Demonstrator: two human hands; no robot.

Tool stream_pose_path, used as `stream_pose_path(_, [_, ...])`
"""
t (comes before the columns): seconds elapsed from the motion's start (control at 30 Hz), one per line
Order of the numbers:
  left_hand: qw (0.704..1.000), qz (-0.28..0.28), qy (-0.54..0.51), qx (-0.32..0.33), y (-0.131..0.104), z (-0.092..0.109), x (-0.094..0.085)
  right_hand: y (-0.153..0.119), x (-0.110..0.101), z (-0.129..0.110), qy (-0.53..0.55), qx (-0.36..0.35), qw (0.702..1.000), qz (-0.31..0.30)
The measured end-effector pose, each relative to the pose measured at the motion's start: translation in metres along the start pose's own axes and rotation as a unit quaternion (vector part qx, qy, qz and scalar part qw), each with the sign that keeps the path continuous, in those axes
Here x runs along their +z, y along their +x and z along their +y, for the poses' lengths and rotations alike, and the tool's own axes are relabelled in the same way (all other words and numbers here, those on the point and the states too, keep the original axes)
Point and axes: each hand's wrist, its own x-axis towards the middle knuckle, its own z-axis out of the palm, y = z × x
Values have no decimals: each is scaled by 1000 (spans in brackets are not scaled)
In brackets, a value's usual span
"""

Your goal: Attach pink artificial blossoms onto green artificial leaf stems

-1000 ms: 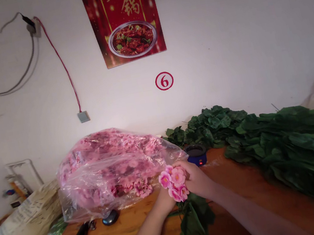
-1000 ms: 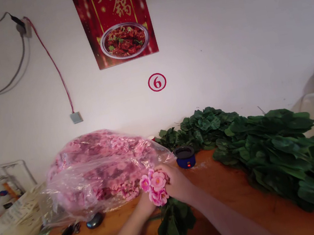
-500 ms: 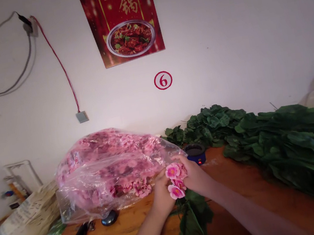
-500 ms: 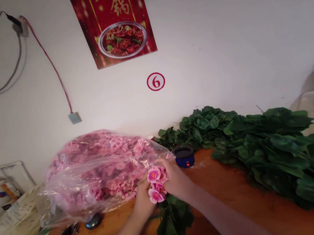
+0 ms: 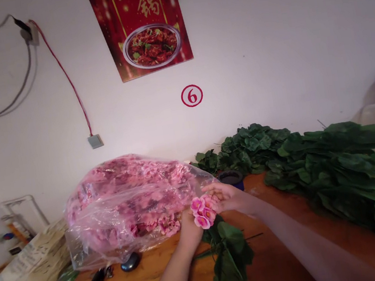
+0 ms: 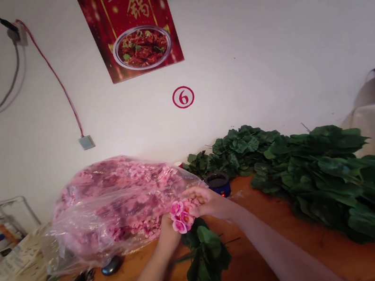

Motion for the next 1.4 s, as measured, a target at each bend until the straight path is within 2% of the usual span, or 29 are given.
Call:
stream_pose_path(0.27, [999,-31,34,9,-2,12,2,11,12,25,-97,-18,993,66])
stream_pose_path(0.37, [999,-48,24,0,-3,18,6,14,9,33,-163,-55,977,126])
stream_pose_path(0.43, [998,-52,20,2,-3,19,7,14,9,36,-200,-74,966,145])
stream_pose_path(0.67, [995,-55,82,12,1,10,-2,7,16,23,-275,-112,949,103])
stream_pose_path(0.83, [995,-49,83,7,1,8,-5,1,24,11,-330,-145,926,116])
stream_pose_path(1.0, [994,-66,82,-8,-2,1,-5,4,29,23,-363,-188,906,104])
stream_pose_path(1.17, [996,-59,51,-51,0,-10,-8,1,36,26,-398,-180,895,90])
stream_pose_path(1.3, [998,-44,11,-53,1,-16,-8,-2,40,19,-407,-163,897,61])
stream_pose_path(1.4, [997,-38,23,-60,1,-15,-7,1,38,26,-383,-165,906,74])
